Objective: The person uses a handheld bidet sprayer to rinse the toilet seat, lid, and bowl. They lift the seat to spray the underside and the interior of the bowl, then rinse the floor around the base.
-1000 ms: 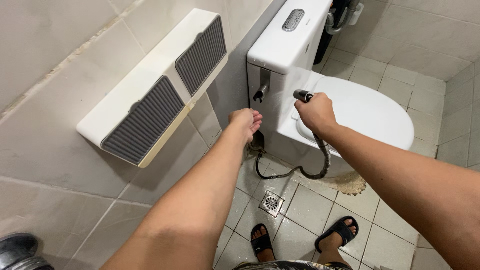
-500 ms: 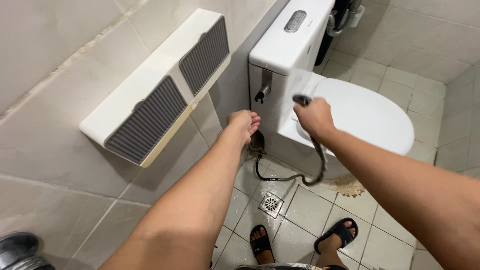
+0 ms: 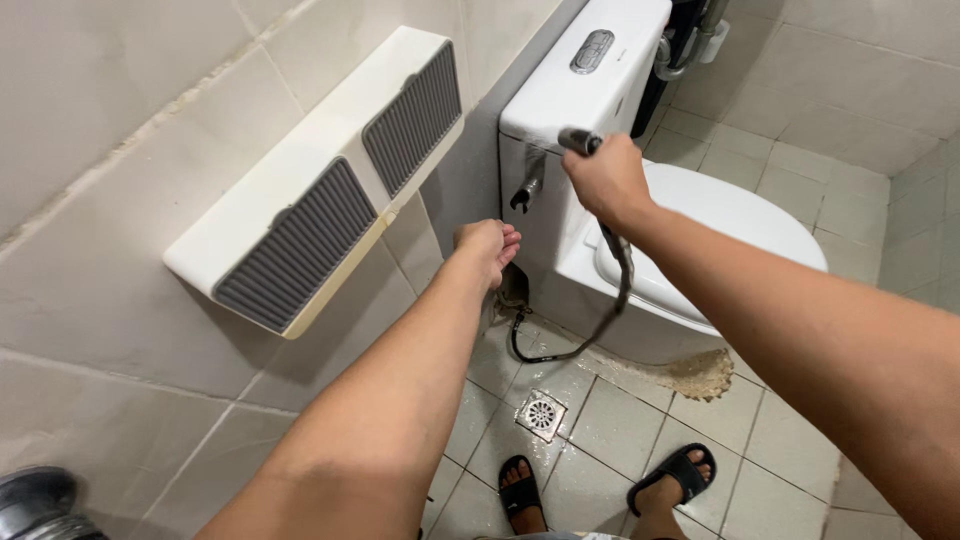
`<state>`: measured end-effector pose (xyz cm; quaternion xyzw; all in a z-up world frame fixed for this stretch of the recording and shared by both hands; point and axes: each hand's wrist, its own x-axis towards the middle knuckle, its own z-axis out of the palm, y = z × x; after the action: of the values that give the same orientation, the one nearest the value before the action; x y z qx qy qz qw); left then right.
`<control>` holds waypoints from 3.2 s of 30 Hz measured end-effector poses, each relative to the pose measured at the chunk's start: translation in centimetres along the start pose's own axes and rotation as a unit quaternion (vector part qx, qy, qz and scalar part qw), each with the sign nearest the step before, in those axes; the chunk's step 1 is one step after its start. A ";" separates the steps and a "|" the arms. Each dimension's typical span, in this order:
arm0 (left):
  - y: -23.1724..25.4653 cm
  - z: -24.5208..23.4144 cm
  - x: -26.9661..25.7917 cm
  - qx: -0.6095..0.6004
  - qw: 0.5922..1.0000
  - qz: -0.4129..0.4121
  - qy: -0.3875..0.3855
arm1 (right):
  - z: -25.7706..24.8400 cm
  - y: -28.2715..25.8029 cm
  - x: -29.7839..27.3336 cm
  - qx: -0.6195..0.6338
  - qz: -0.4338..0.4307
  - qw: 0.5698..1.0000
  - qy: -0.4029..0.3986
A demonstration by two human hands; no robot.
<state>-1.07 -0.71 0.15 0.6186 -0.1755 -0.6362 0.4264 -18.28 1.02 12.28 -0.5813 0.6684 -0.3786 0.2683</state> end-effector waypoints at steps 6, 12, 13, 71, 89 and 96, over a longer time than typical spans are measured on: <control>-1.2 -0.2 1.7 -0.017 1.000 -0.010 -0.001 | 0.2 1.3 -1.5 -0.080 0.062 0.994 -0.042; 0.7 3.0 7.8 -0.007 0.995 0.045 -0.088 | -0.3 1.5 -2.5 -0.051 0.061 0.997 -0.004; 1.7 4.0 8.8 -0.051 0.992 0.042 -0.109 | -0.4 1.3 -2.7 -0.029 0.053 0.998 -0.017; 4.2 2.0 -1.4 0.042 0.990 0.056 0.122 | -1.0 4.2 -2.6 -0.087 0.146 0.985 -0.015; 1.1 2.5 -1.5 0.005 0.991 0.033 0.131 | -1.8 6.6 -4.1 -0.119 0.177 0.976 -0.040; 1.7 2.0 -2.7 0.037 0.990 0.024 0.130 | -2.5 5.0 -2.6 -0.052 0.145 0.988 -0.021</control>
<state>-2.76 -0.30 3.49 0.7074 -0.1566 -0.5328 0.4372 -22.69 4.22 9.47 -0.4995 0.7584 -0.2882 0.3039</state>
